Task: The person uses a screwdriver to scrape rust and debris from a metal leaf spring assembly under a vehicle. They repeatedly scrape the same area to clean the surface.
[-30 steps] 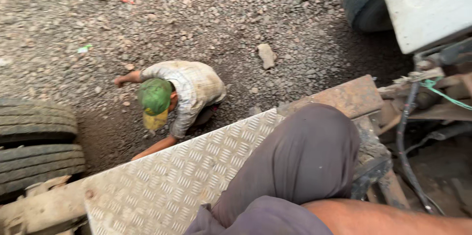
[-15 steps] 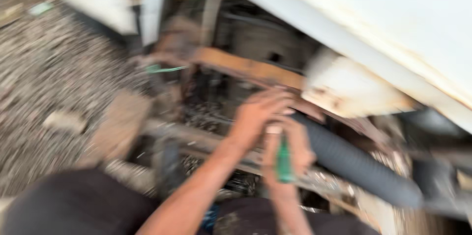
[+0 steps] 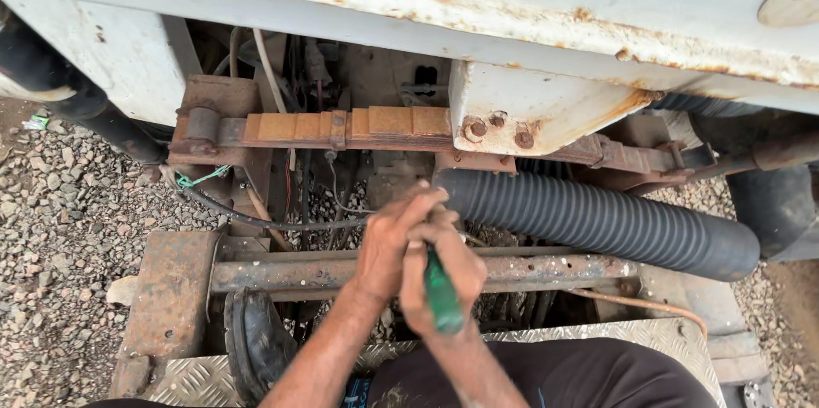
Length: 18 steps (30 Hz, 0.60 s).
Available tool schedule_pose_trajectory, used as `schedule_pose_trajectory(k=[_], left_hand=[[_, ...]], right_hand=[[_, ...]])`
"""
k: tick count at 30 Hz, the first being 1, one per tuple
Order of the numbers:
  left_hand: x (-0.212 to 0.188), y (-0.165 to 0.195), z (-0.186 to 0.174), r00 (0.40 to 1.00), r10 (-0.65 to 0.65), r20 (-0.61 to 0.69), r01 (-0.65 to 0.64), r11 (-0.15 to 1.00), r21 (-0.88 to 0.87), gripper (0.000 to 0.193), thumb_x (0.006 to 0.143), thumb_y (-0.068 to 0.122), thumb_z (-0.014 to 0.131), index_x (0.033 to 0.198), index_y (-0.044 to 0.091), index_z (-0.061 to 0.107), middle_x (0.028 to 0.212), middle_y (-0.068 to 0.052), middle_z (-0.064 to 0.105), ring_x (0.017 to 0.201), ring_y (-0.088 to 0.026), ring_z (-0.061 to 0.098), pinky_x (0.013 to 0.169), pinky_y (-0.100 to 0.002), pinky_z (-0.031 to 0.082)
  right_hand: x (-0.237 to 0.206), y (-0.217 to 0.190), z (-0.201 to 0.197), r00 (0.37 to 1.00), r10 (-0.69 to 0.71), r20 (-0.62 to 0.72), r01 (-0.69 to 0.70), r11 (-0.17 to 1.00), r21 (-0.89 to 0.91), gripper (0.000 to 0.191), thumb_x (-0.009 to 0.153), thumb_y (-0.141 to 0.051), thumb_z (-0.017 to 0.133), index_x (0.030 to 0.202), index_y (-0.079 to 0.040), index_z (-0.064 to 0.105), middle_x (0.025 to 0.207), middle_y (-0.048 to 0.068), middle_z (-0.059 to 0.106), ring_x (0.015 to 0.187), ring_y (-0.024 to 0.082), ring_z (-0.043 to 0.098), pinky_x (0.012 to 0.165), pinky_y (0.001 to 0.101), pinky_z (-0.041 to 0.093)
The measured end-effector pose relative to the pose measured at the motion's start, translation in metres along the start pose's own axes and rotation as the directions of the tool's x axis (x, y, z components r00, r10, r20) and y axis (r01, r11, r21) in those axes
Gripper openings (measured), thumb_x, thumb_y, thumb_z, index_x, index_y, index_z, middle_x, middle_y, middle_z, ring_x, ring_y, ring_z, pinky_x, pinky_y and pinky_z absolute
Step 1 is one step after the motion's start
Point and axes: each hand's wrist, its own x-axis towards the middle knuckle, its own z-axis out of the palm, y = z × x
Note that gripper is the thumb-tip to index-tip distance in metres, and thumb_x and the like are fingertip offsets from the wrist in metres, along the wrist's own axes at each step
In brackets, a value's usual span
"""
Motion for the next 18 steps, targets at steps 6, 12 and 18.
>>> schedule_pose_trajectory(k=[6, 12, 18], left_hand=[[0.014, 0.014, -0.009, 0.998, 0.031, -0.050, -0.023, 0.985, 0.168, 0.020, 0.087, 0.018, 0.082, 0.101, 0.007, 0.073, 0.103, -0.014, 0.078, 0.104, -0.030, 0.077, 0.103, -0.048, 0.059], [0.022, 0.029, -0.016, 0.993, 0.040, -0.115, -0.016, 0.978, 0.209, 0.029, 0.087, 0.025, 0.083, 0.103, 0.004, 0.071, 0.107, -0.018, 0.077, 0.106, -0.030, 0.075, 0.092, -0.046, 0.060], [0.024, 0.029, -0.019, 0.999, -0.001, -0.054, 0.012, 0.981, 0.195, 0.028, 0.087, 0.022, 0.082, 0.107, 0.005, 0.071, 0.104, -0.015, 0.077, 0.114, -0.031, 0.074, 0.104, -0.049, 0.056]], right_hand=[[0.001, -0.003, -0.005, 1.000, 0.023, 0.008, -0.023, 0.999, 0.043, 0.011, 0.084, 0.011, 0.061, 0.092, 0.004, 0.063, 0.081, 0.016, 0.067, 0.068, 0.024, 0.072, 0.062, 0.0329, 0.057], [0.002, -0.010, -0.005, 0.992, -0.126, -0.004, 0.126, 0.992, -0.002, 0.017, 0.076, 0.011, 0.063, 0.090, 0.002, 0.065, 0.087, 0.016, 0.069, 0.073, 0.026, 0.072, 0.064, 0.0335, 0.060], [-0.003, -0.003, 0.000, 0.998, -0.070, -0.006, 0.070, 0.998, 0.003, 0.016, 0.078, 0.013, 0.062, 0.091, 0.005, 0.065, 0.088, 0.017, 0.070, 0.074, 0.025, 0.073, 0.064, 0.0330, 0.059]])
